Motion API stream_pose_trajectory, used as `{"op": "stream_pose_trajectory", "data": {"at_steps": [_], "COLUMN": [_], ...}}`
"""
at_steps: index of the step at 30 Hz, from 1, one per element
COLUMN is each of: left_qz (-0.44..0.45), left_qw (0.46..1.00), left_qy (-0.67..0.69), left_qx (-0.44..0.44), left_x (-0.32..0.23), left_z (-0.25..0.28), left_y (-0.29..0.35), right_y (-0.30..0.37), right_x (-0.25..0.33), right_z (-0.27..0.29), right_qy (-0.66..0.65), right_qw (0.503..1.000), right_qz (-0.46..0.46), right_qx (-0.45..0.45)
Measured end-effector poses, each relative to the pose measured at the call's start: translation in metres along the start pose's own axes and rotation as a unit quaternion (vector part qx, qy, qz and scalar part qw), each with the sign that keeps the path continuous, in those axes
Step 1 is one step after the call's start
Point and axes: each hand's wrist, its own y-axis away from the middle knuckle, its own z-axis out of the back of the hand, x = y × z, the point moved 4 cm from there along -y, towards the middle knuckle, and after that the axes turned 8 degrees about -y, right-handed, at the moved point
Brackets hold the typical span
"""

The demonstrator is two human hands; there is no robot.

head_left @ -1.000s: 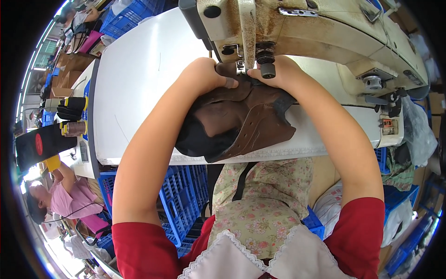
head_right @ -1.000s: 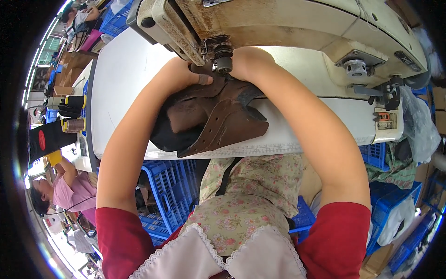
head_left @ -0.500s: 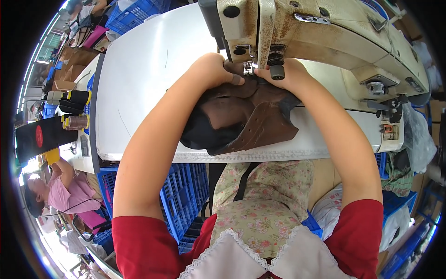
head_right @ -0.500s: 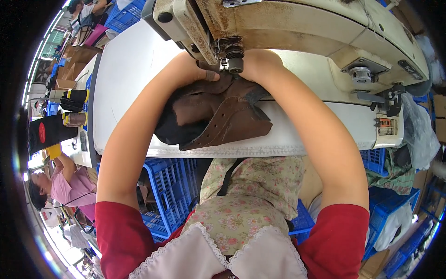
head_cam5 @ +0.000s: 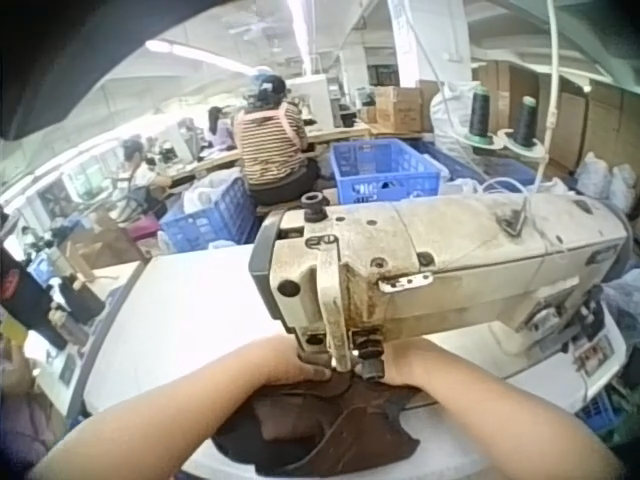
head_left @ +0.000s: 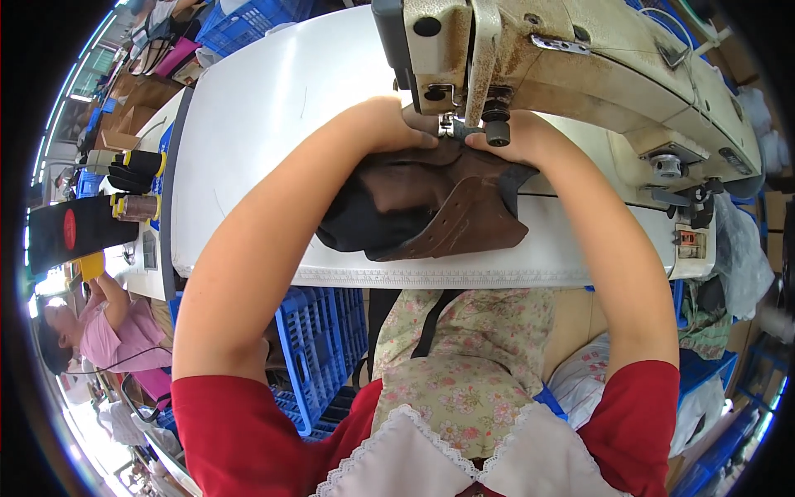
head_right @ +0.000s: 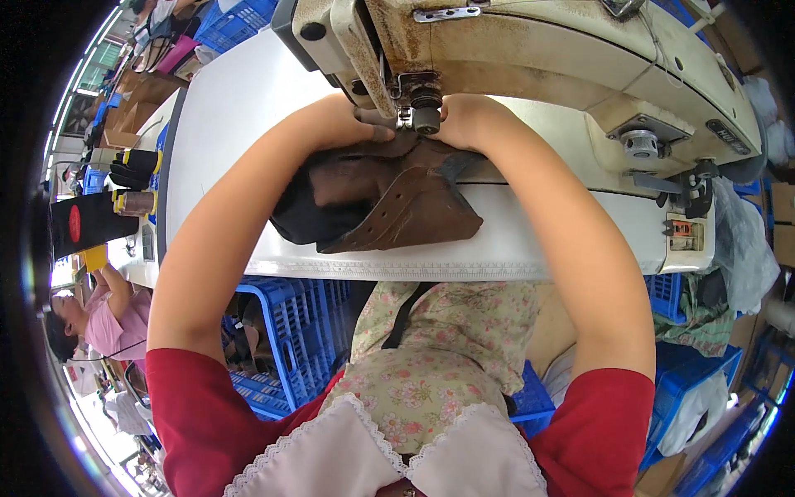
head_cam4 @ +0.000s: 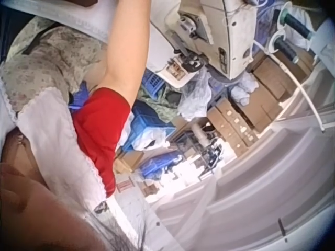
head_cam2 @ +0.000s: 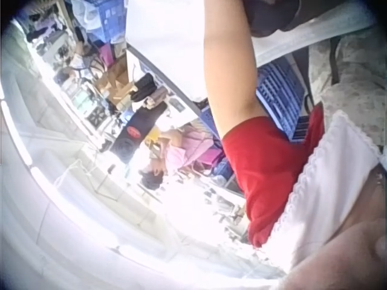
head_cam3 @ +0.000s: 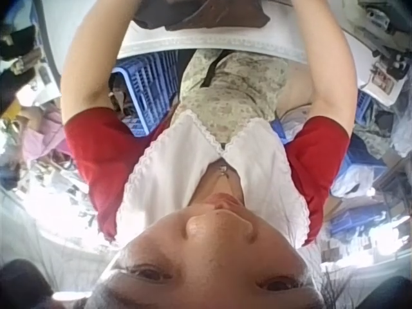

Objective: Stitching leather components of a shoe upper using an industrial sewing machine and trimming thread with snips.

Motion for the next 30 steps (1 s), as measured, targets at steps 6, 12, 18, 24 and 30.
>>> {"op": "stream_pose_trajectory", "data": {"at_steps": [6,12,18,24,30], "left_qz": [0.001,-0.035,-0.064,-0.072,-0.101], "left_qw": [0.999,0.995,0.987,0.995,0.995], "left_qy": [0.04,0.085,0.143,0.067,0.016], "left_qx": [0.021,-0.047,-0.027,-0.016,-0.012], "left_x": [-0.003,0.007,0.001,0.004,0.01], "left_z": [-0.001,0.0,0.007,0.014,0.018], "left_y": [0.01,0.008,0.013,0.002,-0.01], "right_y": [0.003,-0.003,0.006,0.014,0.018], "right_x": [0.007,-0.006,-0.005,0.001,0.007], "right_z": [0.006,-0.006,-0.009,-0.011,-0.015], "right_qy": [0.017,-0.011,-0.013,-0.006,-0.012], "right_qw": [0.999,0.998,0.994,0.997,0.995], "right_qz": [-0.014,0.058,0.066,-0.003,-0.035], "right_qx": [0.037,-0.02,-0.08,-0.071,-0.096]}}
